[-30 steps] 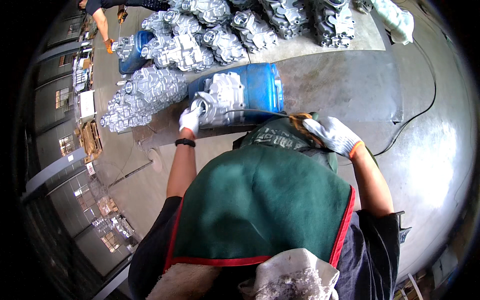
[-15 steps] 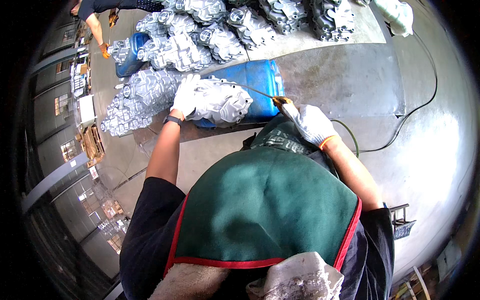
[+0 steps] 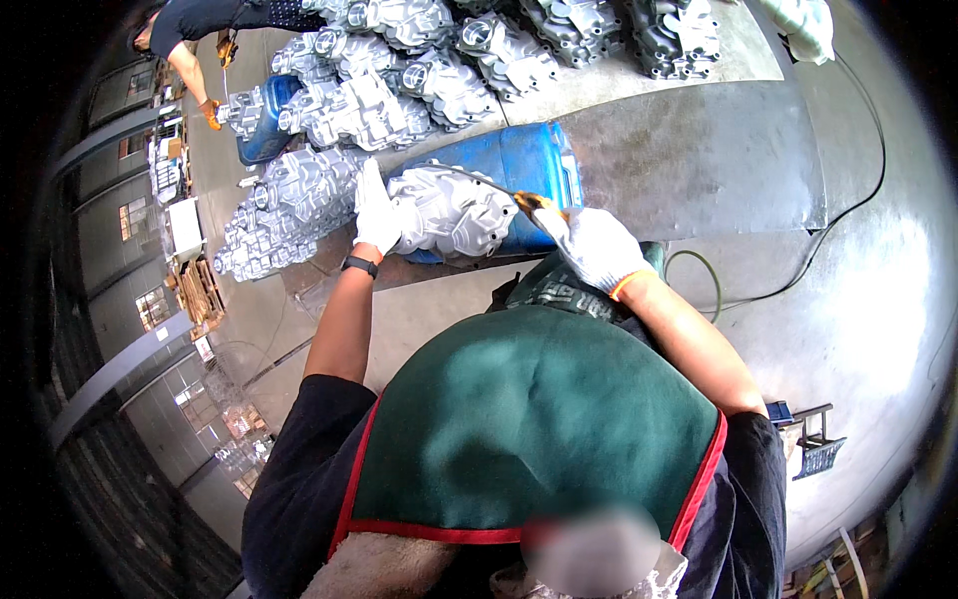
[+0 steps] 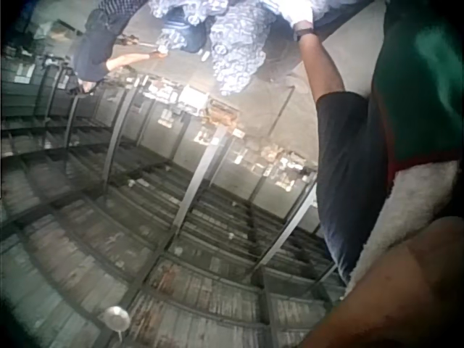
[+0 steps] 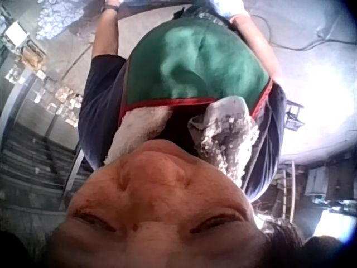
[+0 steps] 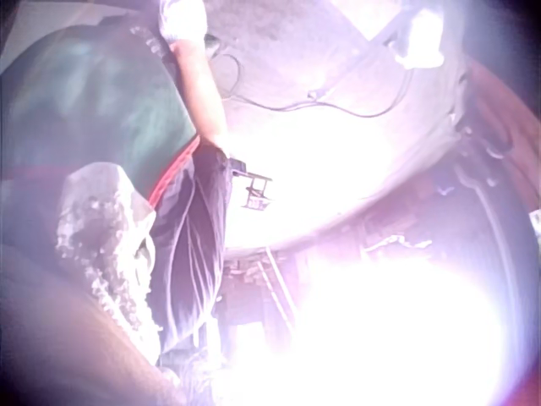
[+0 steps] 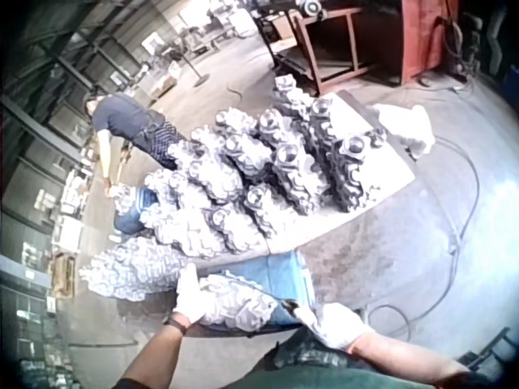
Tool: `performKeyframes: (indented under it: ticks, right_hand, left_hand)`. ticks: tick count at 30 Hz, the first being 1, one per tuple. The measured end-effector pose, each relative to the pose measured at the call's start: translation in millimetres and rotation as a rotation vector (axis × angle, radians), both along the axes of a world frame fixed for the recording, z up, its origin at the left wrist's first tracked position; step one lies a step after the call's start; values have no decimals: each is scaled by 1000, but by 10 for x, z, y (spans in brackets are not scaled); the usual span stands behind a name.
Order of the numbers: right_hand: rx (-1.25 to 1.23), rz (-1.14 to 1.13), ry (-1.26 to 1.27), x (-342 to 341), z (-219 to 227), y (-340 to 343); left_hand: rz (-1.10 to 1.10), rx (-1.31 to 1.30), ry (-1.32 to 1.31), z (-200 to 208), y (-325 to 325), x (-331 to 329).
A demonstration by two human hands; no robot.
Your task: The person uses an air blow gun to remove debris from metal engine components, picking up each casting from a workbench, turning it around to reach all cavities, and placing it back with the other parts.
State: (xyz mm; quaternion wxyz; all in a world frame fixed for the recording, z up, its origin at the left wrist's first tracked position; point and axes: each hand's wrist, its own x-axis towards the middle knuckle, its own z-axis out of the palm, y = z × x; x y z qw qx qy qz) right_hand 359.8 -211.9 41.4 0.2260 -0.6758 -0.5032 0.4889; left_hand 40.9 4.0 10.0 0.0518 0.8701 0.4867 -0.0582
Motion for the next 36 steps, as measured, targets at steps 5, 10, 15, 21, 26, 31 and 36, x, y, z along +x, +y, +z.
performKeyframes:
  ticks: [5,10,15,21,26,31,36]
  right_hand:
    - [17,-39,-16,-146,-58,221]
    - [-220,-76,-109,448,112,-60]
    - [-583,-150,293,978,393,-865]
    - [-319,-274,287,998,2,-1271]
    - [-90,-312,559,1034,-157,-1179]
    - [-128,-416,408,1108,3,-724]
    - [313,477,1867,281,127,-70]
  left_hand:
    - [-28,-45,-77,16,41,7]
    - [-227,-189,72,160,79,63]
    - [-559,-103,-107,569,27,189]
    - [-545,-301,-211,174,192,345]
    - [-469,-141,-200,132,-63,85]
    - [-176,-96,-161,291,-685,-352]
    - [152,277,-93,400,-1782,-871]
